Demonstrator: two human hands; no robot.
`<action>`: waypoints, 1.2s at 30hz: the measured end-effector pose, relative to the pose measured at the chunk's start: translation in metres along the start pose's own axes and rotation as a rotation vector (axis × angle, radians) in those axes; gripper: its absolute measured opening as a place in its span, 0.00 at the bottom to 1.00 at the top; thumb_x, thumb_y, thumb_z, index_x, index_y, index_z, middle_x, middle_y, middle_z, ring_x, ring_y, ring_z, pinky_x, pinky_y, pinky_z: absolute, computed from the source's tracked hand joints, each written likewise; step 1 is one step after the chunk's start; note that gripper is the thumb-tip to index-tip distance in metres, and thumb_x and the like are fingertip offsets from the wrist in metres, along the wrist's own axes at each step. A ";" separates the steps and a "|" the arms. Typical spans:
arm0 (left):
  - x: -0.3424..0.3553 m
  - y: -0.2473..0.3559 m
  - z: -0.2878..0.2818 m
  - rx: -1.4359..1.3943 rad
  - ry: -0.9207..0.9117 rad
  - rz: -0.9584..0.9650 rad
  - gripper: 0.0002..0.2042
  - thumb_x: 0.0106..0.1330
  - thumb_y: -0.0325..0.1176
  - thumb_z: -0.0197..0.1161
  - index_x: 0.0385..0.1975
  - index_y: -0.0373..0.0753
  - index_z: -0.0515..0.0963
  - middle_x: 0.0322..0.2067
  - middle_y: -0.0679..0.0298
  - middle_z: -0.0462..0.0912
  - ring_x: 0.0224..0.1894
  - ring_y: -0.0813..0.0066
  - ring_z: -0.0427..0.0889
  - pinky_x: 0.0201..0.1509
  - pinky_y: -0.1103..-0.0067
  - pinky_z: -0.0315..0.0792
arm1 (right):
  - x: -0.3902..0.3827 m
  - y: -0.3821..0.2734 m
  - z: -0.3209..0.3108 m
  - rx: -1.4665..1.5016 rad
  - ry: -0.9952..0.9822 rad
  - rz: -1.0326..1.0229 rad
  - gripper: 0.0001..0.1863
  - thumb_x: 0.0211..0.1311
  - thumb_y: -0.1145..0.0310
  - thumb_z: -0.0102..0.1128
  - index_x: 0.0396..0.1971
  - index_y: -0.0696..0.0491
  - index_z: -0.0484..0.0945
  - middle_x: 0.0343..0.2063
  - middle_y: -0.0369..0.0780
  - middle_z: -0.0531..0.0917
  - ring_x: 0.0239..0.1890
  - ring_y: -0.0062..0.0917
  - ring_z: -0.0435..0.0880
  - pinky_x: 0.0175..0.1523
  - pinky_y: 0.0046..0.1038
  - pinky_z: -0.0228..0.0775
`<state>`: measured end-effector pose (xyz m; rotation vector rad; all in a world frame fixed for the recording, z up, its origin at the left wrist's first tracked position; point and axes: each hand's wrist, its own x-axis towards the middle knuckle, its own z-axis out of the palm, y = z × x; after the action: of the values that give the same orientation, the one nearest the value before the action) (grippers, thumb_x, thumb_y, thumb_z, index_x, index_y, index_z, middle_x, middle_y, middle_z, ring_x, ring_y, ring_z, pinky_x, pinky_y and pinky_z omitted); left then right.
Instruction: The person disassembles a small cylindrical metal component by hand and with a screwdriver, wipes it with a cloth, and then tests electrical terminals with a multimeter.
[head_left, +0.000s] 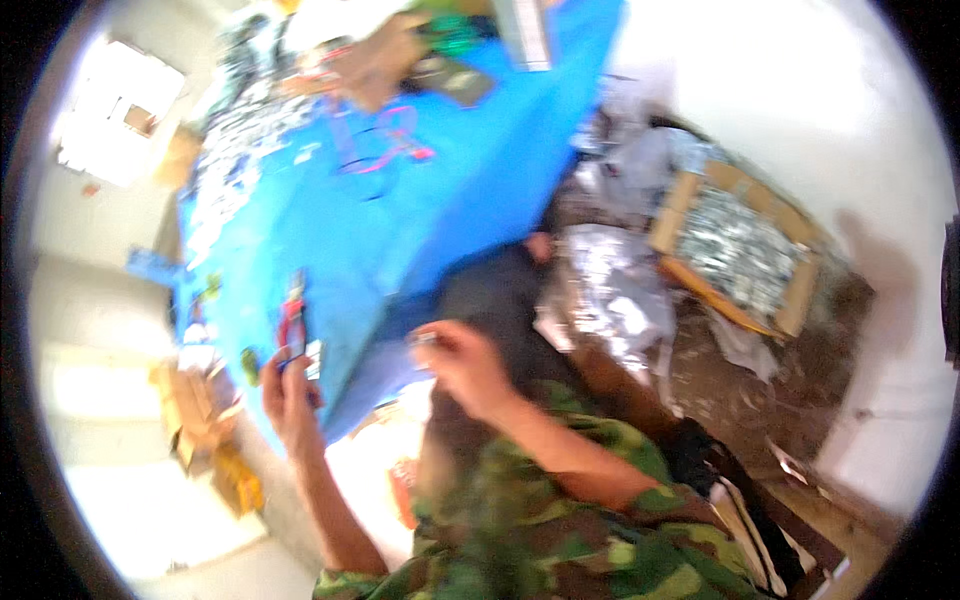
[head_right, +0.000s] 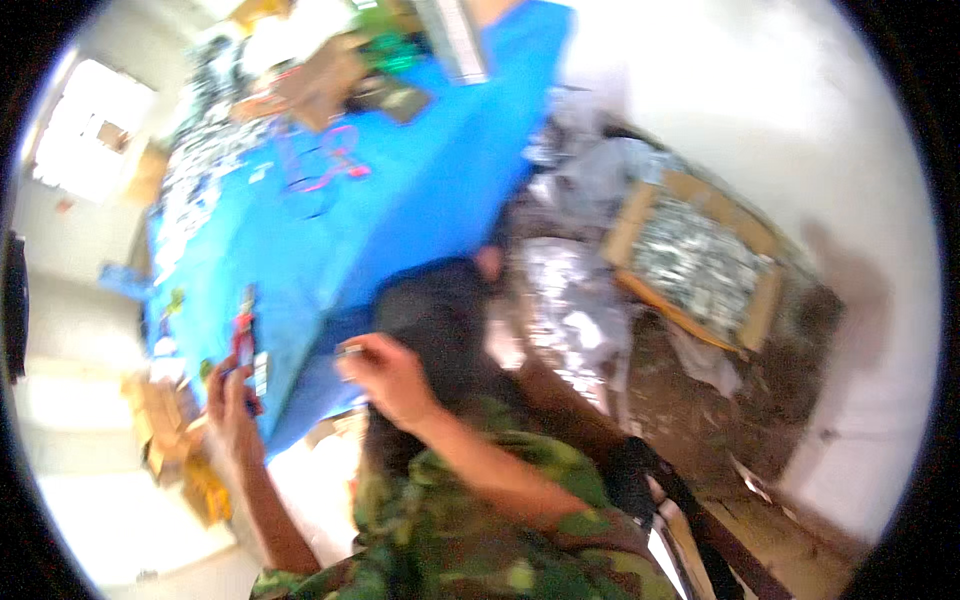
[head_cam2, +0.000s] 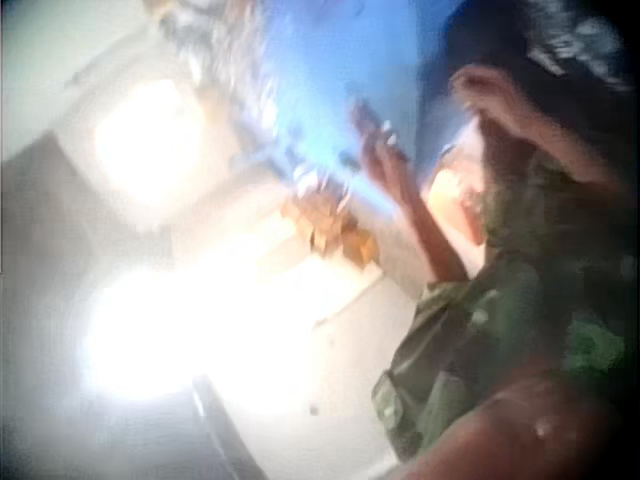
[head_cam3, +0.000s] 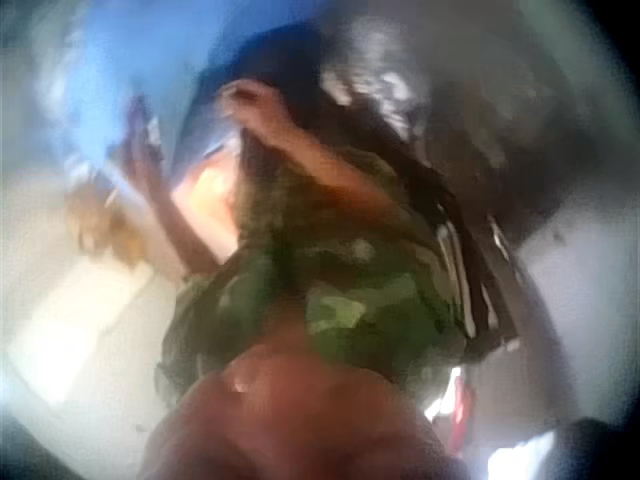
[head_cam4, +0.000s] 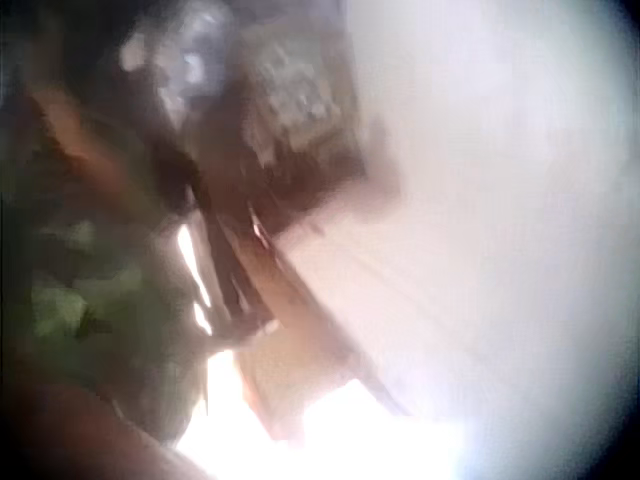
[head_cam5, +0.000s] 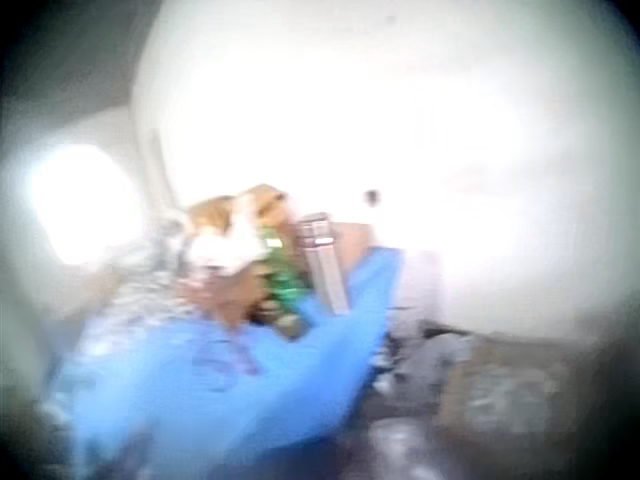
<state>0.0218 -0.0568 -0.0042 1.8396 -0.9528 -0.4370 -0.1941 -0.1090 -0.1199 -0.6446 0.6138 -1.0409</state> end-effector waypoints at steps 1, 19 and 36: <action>0.003 -0.005 -0.010 -0.005 0.010 -0.013 0.16 0.73 0.34 0.63 0.55 0.33 0.77 0.33 0.66 0.82 0.22 0.87 0.71 0.22 0.86 0.66 | -0.002 -0.005 -0.003 0.040 0.004 0.085 0.11 0.71 0.70 0.65 0.49 0.53 0.82 0.32 0.31 0.82 0.25 0.12 0.73 0.27 0.18 0.64; 0.051 -0.147 -0.141 0.658 0.180 0.035 0.18 0.67 0.33 0.66 0.54 0.31 0.81 0.42 0.50 0.89 0.42 0.61 0.88 0.48 0.69 0.80 | 0.005 0.010 0.018 0.243 0.000 0.181 0.10 0.71 0.72 0.66 0.48 0.55 0.78 0.35 0.35 0.82 0.36 0.21 0.87 0.28 0.19 0.73; 0.016 -0.067 -0.043 0.712 0.090 0.293 0.13 0.65 0.31 0.73 0.47 0.34 0.84 0.38 0.58 0.85 0.38 0.67 0.84 0.40 0.73 0.78 | 0.013 0.015 0.031 0.097 -0.044 0.227 0.09 0.72 0.73 0.64 0.47 0.56 0.76 0.26 0.38 0.81 0.20 0.14 0.71 0.23 0.18 0.59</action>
<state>0.0882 -0.0293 -0.0425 2.2603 -1.4068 0.1995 -0.1577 -0.1097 -0.1124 -0.4992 0.5794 -0.8373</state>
